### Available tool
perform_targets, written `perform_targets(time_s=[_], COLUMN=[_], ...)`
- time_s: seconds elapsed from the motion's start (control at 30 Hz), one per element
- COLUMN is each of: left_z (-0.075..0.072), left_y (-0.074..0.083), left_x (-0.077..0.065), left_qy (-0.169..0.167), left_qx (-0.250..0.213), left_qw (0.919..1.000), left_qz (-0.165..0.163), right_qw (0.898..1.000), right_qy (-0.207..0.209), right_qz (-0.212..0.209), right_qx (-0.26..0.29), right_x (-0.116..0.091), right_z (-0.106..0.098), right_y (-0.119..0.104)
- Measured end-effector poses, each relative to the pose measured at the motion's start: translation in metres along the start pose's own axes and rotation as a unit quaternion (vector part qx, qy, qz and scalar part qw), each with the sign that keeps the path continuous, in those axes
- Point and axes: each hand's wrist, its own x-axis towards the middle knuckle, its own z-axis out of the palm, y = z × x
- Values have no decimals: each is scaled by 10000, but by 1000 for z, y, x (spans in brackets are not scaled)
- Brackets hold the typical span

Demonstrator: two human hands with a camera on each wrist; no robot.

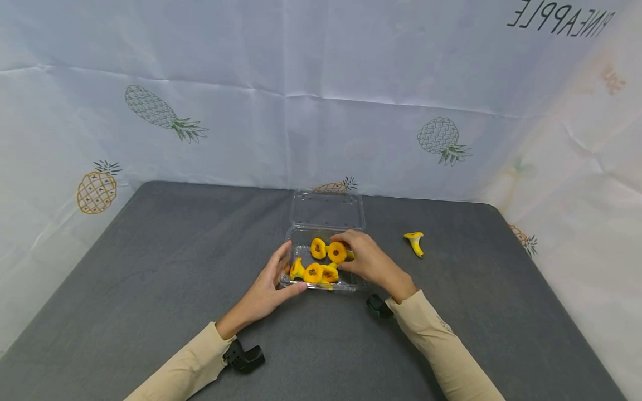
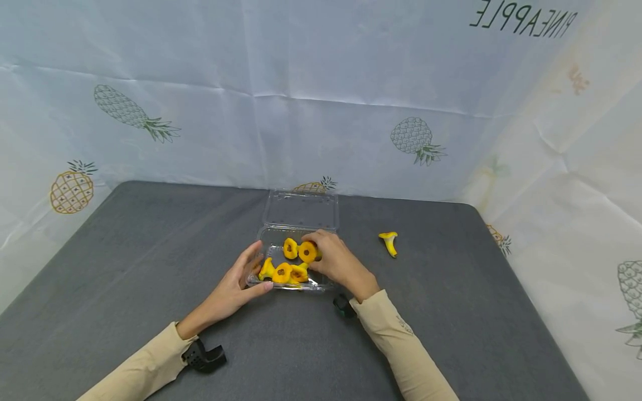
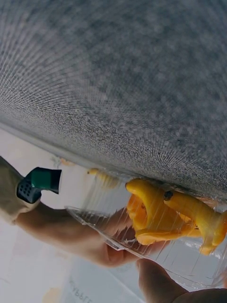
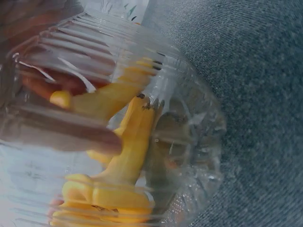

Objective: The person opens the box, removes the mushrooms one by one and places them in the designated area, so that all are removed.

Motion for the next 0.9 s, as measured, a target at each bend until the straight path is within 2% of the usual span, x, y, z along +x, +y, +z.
perform_targets(time_s=[0.17,0.47,0.9], left_z=[0,0,0], left_y=[-1,-1,0], left_x=[0,1,0], left_qy=[5,20,27], left_qx=[11,72,81], left_qw=[10000,10000,10000], left_qz=[28,-1,-17], right_qw=[9998,9953,9927], right_qy=[162,519,895], right_qz=[-52,125,216], right_qx=[142,802,778], right_x=[-2,-9,-22], right_z=[0,-4,-10], right_y=[-1,-3,-1])
